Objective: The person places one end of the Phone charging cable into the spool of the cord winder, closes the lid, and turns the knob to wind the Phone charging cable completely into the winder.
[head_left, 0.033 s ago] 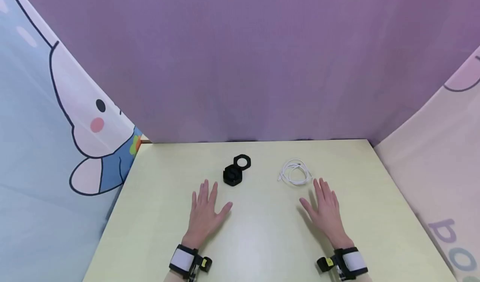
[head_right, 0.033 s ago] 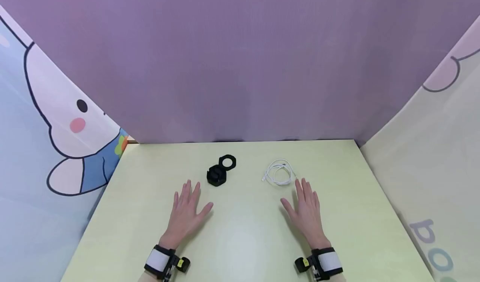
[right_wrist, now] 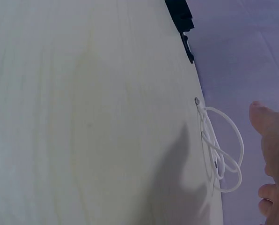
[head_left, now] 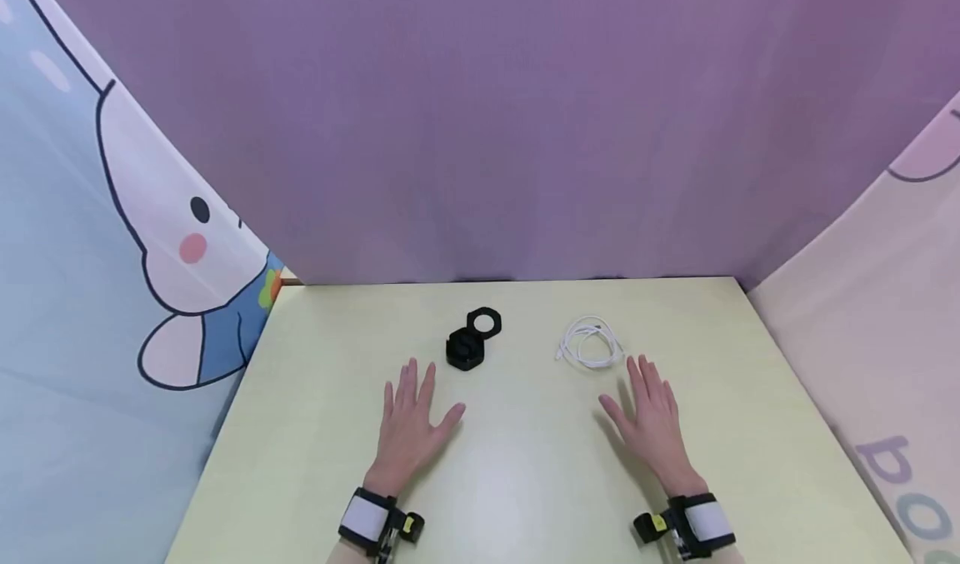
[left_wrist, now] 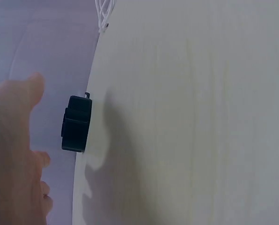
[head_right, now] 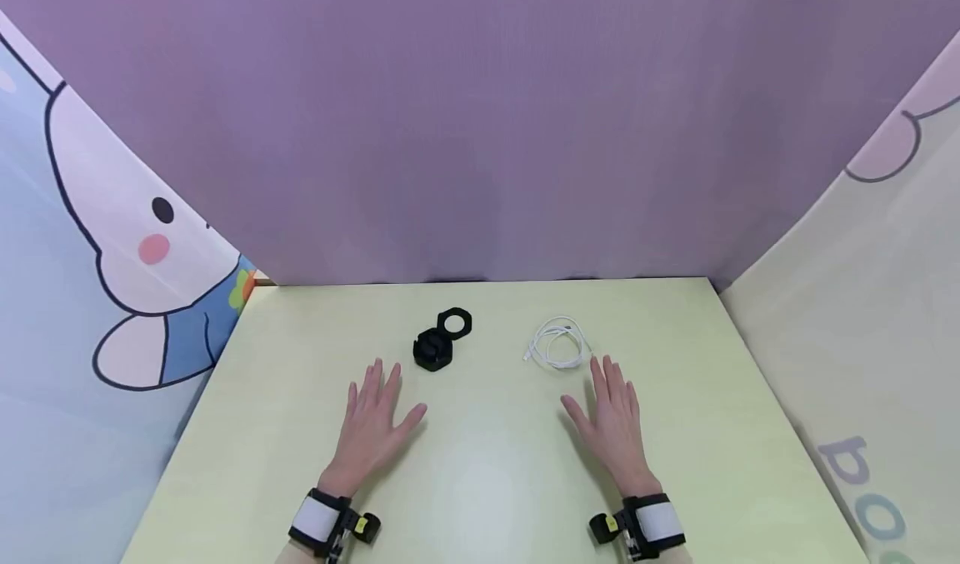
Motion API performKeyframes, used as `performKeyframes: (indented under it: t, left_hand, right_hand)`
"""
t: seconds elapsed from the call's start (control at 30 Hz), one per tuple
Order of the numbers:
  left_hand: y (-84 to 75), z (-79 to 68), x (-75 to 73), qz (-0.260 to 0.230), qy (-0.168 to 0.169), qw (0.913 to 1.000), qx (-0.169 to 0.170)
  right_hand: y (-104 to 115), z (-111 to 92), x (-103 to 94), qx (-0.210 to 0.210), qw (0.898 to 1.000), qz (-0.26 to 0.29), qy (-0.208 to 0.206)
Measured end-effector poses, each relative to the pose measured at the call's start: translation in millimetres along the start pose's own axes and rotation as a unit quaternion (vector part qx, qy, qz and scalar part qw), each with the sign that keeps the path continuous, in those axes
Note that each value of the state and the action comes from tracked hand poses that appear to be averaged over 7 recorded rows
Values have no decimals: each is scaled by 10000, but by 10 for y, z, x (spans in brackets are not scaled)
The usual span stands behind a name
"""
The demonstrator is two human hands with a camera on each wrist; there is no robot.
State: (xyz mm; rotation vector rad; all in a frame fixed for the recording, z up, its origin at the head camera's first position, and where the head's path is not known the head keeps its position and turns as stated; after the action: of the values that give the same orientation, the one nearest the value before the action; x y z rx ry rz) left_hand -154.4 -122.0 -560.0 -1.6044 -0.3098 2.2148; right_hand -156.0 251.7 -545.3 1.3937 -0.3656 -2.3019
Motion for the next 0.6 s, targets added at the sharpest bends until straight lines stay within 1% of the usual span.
performKeyframes:
  t: [0.1, 0.23, 0.33, 0.43, 0.5, 0.6]
  left_hand:
    - [-13, -19, 16, -28, -42, 10000, 27]
    - [-35, 55, 34, -89, -117, 9999, 77]
    - [-37, 152, 61, -185, -37, 9998, -5]
    - [-36, 283, 93, -416, 8, 9991, -122]
    - [-40, 372, 109, -585, -23, 9982, -163]
    - [-53, 481, 129, -814, -75, 9966, -134]
  right_hand:
    - [-10, -28, 2, 20, 10000, -3, 53]
    - [-17, -18, -7, 33, 10000, 54, 72]
    - [-12, -23, -16, 35, 9999, 103, 93]
    - [4, -37, -12, 38, 9998, 127, 157]
    - [26, -52, -3, 36, 9996, 155, 226]
    - [66, -86, 20, 42, 9992, 176, 349]
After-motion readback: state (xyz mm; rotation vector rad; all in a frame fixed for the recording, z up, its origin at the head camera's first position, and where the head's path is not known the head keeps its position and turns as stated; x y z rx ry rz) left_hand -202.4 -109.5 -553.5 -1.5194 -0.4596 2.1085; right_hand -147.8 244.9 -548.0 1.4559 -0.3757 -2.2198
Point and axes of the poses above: each hand's wrist, its own z-axis towards the middle knuckle, its own x-axis out of the palm, y = z × x, the point moved 5 cm from there along z, towards the middle knuckle, and after that the axes turned 8 degrees about -y, right-handed, at the moved point
